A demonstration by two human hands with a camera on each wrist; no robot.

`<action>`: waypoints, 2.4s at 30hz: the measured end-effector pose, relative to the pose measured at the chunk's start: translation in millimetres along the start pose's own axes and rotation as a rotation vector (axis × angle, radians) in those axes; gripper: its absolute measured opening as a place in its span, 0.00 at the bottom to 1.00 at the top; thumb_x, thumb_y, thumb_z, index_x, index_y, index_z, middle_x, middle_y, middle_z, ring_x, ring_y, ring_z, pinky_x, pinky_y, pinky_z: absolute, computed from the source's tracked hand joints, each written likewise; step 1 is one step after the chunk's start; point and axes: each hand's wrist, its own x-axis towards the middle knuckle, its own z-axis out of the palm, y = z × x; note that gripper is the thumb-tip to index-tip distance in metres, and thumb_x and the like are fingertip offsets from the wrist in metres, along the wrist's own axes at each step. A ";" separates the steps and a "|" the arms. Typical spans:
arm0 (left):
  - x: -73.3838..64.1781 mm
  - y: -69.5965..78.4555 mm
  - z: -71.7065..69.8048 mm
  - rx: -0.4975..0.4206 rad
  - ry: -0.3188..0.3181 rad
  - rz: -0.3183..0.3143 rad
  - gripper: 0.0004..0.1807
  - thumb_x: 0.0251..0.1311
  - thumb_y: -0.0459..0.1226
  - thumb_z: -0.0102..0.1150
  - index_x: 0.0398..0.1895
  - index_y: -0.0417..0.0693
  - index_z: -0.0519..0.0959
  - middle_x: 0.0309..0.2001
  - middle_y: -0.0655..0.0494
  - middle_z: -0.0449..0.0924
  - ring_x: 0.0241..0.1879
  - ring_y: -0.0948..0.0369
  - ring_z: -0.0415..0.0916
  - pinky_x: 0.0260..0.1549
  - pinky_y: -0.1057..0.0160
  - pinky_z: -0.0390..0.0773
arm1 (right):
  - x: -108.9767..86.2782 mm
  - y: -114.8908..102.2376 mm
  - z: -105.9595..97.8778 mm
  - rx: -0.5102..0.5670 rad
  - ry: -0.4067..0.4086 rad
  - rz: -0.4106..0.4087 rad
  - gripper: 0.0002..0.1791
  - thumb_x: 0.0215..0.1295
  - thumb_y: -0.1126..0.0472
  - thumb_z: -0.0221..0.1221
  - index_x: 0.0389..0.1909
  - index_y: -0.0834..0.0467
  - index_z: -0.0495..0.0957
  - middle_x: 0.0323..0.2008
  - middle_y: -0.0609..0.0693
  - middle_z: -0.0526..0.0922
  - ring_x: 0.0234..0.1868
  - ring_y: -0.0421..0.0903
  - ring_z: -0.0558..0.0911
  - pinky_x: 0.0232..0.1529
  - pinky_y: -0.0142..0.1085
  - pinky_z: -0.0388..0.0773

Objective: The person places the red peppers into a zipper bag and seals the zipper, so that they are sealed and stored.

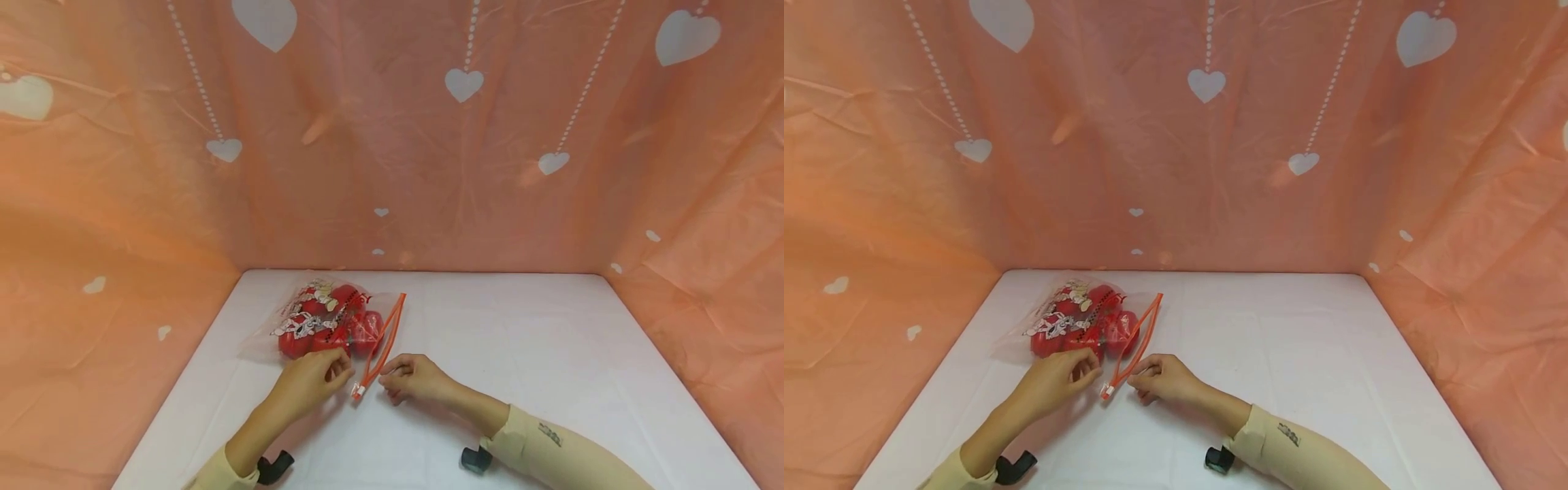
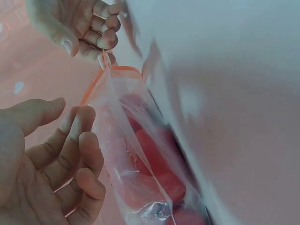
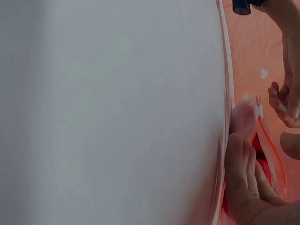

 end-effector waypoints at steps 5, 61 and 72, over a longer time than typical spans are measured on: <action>-7.1 -1.2 -0.5 -0.001 -0.017 0.012 0.06 0.68 0.42 0.72 0.35 0.61 0.82 0.26 0.75 0.75 0.26 0.75 0.68 0.27 0.68 0.71 | -1.9 0.2 8.6 0.037 -0.036 0.009 0.12 0.74 0.67 0.65 0.51 0.72 0.82 0.33 0.56 0.89 0.30 0.43 0.88 0.40 0.42 0.89; -34.3 -18.7 14.3 -0.176 -0.157 -0.066 0.15 0.70 0.47 0.70 0.53 0.50 0.88 0.31 0.71 0.82 0.31 0.72 0.74 0.31 0.62 0.74 | 4.0 4.7 42.5 0.320 -0.057 0.099 0.08 0.75 0.69 0.62 0.42 0.73 0.84 0.29 0.53 0.88 0.28 0.44 0.89 0.40 0.42 0.89; -33.3 -13.2 17.7 -0.271 -0.119 -0.128 0.21 0.68 0.50 0.71 0.56 0.48 0.87 0.34 0.66 0.84 0.33 0.69 0.77 0.34 0.62 0.77 | 8.3 10.1 41.1 0.331 -0.079 -0.002 0.09 0.75 0.71 0.62 0.43 0.77 0.82 0.31 0.53 0.89 0.30 0.43 0.89 0.39 0.40 0.89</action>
